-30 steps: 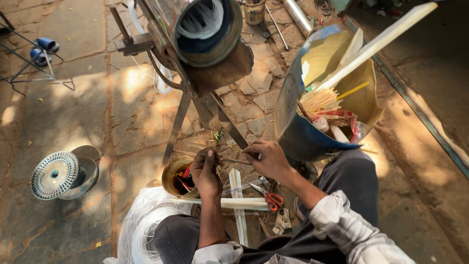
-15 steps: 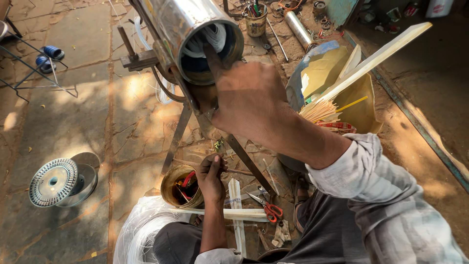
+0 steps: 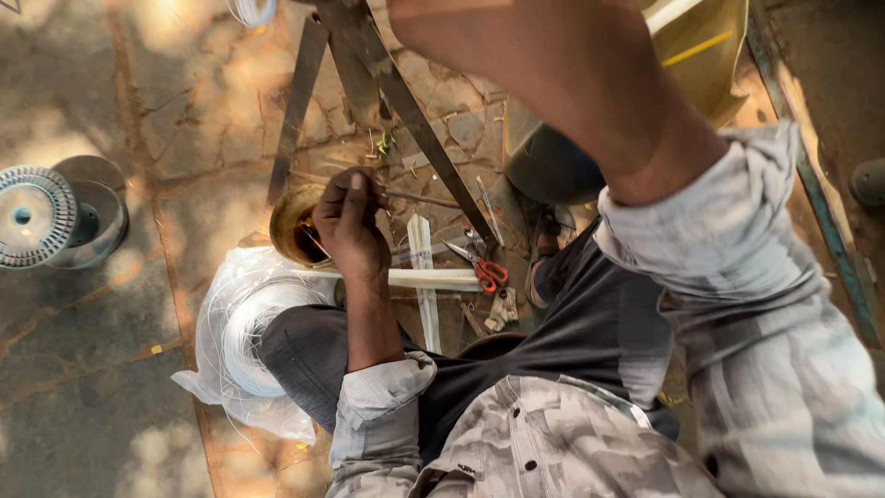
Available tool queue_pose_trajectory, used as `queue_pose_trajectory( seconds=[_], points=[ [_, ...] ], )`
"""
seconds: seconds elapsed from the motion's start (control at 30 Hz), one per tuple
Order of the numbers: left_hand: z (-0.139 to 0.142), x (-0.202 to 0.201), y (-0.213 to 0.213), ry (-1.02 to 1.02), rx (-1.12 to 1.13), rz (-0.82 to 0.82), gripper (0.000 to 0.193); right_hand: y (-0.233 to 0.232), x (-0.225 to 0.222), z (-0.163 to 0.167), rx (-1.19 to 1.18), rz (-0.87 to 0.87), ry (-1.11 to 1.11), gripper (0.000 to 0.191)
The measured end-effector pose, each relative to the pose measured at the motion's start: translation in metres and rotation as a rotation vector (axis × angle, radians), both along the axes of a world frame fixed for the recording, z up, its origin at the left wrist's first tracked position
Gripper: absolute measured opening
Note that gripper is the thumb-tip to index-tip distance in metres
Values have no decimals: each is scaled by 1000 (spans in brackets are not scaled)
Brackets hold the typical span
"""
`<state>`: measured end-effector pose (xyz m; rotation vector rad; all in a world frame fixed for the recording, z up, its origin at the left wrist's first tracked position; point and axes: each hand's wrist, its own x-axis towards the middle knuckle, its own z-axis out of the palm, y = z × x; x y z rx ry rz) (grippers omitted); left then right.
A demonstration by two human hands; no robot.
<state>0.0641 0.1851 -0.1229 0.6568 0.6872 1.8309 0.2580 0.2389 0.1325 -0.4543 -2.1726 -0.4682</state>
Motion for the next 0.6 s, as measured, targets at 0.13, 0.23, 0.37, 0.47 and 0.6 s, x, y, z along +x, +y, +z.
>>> queue_pose_trajectory(
  seconds=[0.13,0.23,0.37,0.47,0.6],
  points=[
    [24,-27,-17,-70,-7,90,10,-26,-11,-130,-278,195,477,27],
    [31,-48,-20,-150,14,193,14,-44,-48,-280,-1206,-237,162,28],
    [25,-64,-17,-193,28,292,16,-65,-69,-441,-1433,-356,-662,43],
    [21,-82,-15,-206,38,328,17,-76,-67,-485,-1514,-439,-902,62],
    [21,-107,-15,-189,78,396,19,-79,-70,-496,-1504,-416,-957,57]
  ],
)
